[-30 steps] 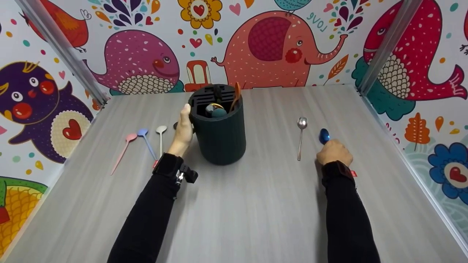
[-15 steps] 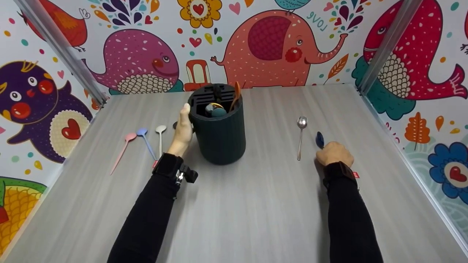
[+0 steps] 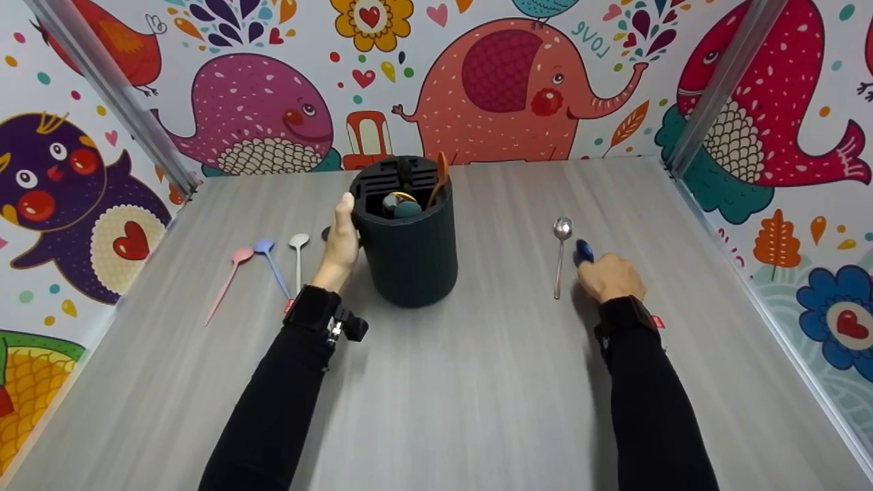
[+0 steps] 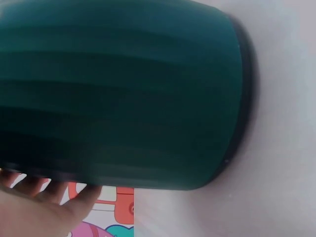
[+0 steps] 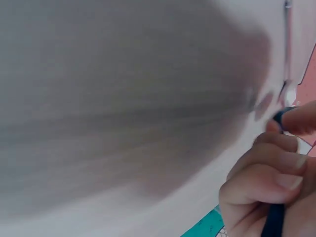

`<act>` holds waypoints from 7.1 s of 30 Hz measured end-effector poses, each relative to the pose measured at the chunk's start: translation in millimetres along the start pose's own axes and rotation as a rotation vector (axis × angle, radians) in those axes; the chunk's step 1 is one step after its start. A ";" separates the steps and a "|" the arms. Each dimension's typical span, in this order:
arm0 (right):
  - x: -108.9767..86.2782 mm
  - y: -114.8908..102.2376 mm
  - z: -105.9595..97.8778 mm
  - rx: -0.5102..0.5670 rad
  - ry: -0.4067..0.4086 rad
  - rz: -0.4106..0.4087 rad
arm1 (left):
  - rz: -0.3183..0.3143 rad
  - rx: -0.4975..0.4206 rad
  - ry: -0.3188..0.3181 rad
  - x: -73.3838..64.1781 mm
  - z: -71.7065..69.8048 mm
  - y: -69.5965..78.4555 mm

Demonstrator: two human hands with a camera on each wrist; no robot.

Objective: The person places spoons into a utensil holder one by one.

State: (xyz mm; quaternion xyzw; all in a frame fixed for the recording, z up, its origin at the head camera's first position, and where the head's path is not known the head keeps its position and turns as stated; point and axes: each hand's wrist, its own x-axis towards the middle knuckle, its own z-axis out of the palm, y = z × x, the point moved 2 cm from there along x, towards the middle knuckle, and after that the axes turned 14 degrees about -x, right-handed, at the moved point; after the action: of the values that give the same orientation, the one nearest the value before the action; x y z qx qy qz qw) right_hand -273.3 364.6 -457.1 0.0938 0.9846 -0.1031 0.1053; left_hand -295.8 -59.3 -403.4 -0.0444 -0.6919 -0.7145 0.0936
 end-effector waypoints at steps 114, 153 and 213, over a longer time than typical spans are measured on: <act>-79.8 -250.2 -148.1 1.347 0.342 -0.795 | -0.010 -0.008 0.031 -0.7 0.4 -0.8; -57.0 -257.2 -105.8 1.235 0.286 -0.749 | -0.001 -0.005 0.013 0.2 1.7 -0.5; -76.2 -260.6 -108.7 1.015 0.411 -0.683 | 0.025 -0.051 -0.002 0.2 -0.5 -0.5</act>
State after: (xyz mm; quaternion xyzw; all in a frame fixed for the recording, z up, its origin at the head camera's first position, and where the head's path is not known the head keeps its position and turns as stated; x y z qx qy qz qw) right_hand -274.3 125.9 -288.1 -0.1690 0.7879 -0.5636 -0.1817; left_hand -296.0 -59.8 -403.8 -0.0561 -0.6730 -0.7306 0.1004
